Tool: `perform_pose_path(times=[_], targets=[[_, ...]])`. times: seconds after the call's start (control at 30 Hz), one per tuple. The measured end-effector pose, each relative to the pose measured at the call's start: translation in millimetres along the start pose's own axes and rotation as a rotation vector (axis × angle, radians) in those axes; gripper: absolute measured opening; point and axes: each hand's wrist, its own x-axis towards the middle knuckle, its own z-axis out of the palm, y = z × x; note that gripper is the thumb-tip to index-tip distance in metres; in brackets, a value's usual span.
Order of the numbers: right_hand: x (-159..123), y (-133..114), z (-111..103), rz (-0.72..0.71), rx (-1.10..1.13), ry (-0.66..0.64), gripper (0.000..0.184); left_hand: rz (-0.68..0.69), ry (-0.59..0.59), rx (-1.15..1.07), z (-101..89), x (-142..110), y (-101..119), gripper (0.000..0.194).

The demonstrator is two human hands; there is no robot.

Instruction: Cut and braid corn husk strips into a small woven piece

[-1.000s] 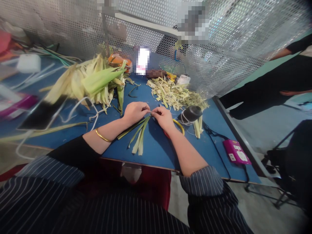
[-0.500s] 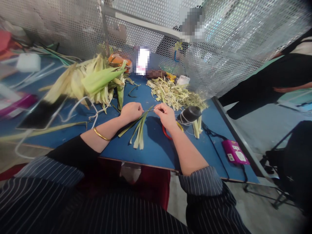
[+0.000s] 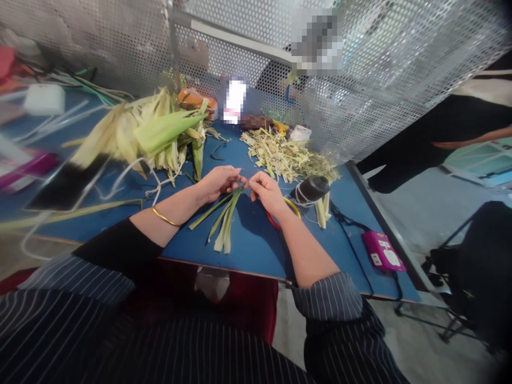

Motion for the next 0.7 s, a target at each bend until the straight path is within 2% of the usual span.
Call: perform_pose_path(times=[0.17, 0.33, 0.47, 0.57, 0.63, 0.7], targets=[[-3.1, -5.7, 1.0, 0.022, -0.084, -0.061, 0.010, 0.203, 0.012, 0.418, 2.6, -1.5, -2.5, 0.022], [-7.6, -10.2, 3.2, -0.012, -0.239, -0.054, 0.011, 0.283, 0.016, 0.654, 1.1, 0.7, -4.1, 0.022], [-8.2, -9.7, 4.9, -0.050, -0.292, -0.051, 0.011, 0.319, 0.037, 0.738, -1.8, 2.2, -6.2, 0.024], [-7.1, -6.5, 6.5, -0.019, -0.260, -0.059, 0.010, 0.255, 0.051, 0.684, -2.8, 1.4, -7.4, 0.023], [-6.6, -4.9, 6.8, -0.049, -0.255, -0.018, 0.010, 0.191, 0.037, 0.603, -2.6, 0.6, -8.0, 0.022], [-7.3, -5.7, 6.0, -0.146, -0.329, 0.080, 0.010, 0.157, 0.045, 0.543, -1.6, 0.2, -8.3, 0.022]])
